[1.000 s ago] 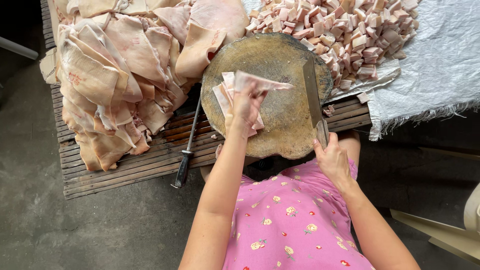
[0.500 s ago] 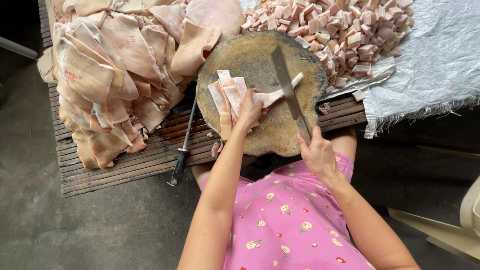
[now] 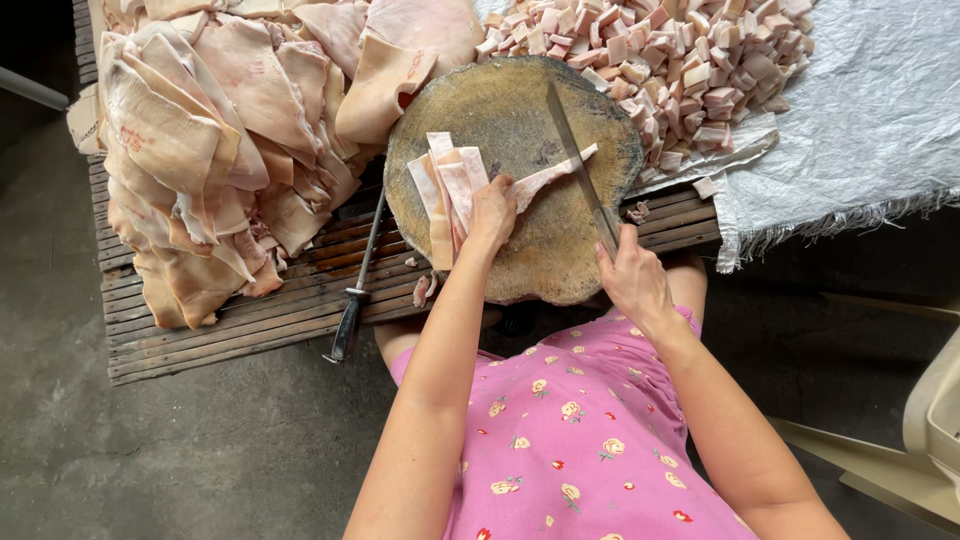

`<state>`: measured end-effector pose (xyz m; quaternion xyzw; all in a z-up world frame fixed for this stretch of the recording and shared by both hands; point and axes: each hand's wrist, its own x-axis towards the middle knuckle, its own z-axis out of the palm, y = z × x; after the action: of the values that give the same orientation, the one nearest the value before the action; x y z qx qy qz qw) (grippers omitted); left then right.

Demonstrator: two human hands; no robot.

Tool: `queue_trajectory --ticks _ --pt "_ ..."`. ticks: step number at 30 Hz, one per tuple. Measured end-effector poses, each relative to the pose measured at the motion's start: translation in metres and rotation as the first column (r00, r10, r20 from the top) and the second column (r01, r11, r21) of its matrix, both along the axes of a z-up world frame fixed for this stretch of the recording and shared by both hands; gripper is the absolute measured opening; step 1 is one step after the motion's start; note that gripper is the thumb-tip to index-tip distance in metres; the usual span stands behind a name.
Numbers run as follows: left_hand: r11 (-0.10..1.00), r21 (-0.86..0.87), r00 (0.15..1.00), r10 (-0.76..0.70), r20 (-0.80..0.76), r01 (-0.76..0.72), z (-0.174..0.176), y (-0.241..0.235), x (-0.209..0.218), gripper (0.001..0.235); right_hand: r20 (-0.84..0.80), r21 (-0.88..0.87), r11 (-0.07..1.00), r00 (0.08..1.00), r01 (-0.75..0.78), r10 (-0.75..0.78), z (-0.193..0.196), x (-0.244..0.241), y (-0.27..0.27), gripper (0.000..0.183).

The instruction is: The person cuts strips of pork skin into small cubes using a cleaver on a wooden cutting board.

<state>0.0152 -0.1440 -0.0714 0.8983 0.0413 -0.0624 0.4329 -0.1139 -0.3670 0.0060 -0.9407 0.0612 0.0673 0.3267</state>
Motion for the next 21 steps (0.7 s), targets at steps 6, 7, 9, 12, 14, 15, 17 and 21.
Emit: queue_trajectory --ticks 6,7,9,12,14,15,17,21 --pt "1.0 0.017 0.998 -0.025 0.052 0.024 -0.009 0.0 0.001 0.029 -0.134 -0.069 0.997 0.991 -0.021 0.012 -0.006 0.011 -0.001 0.04" --pt "0.997 0.053 0.984 -0.063 0.164 0.055 -0.012 0.002 0.001 0.029 -0.129 -0.068 0.998 0.992 -0.016 0.007 -0.005 0.011 0.0 0.041" --pt "0.997 0.052 0.985 -0.059 0.162 0.051 -0.02 0.003 0.003 0.028 -0.118 -0.061 0.998 0.993 -0.009 0.002 -0.004 0.012 0.001 0.042" --pt "0.998 0.044 0.985 -0.051 0.163 0.044 -0.031 0.005 0.0 0.027 -0.112 -0.078 0.997 0.993 0.016 -0.025 -0.003 0.013 -0.001 0.042" --pt "0.998 0.039 0.98 -0.054 0.19 0.048 -0.033 0.004 0.002 0.028 -0.107 -0.078 0.997 0.994 -0.014 0.006 -0.001 0.022 -0.004 0.039" --pt "0.998 0.041 0.976 -0.062 0.211 0.055 -0.032 0.004 0.003 0.03 -0.102 -0.077 0.997 0.994 -0.032 0.024 -0.001 0.028 -0.005 0.038" --pt "0.998 0.041 0.977 -0.062 0.203 0.055 -0.033 0.004 0.007 0.03 -0.06 -0.108 0.992 0.997 -0.059 0.053 -0.006 0.04 -0.004 0.04" --pt "0.998 0.042 0.989 -0.047 0.141 0.041 -0.034 0.004 0.01 0.03 -0.101 -0.158 0.984 0.993 -0.076 0.06 -0.018 0.071 0.006 0.041"
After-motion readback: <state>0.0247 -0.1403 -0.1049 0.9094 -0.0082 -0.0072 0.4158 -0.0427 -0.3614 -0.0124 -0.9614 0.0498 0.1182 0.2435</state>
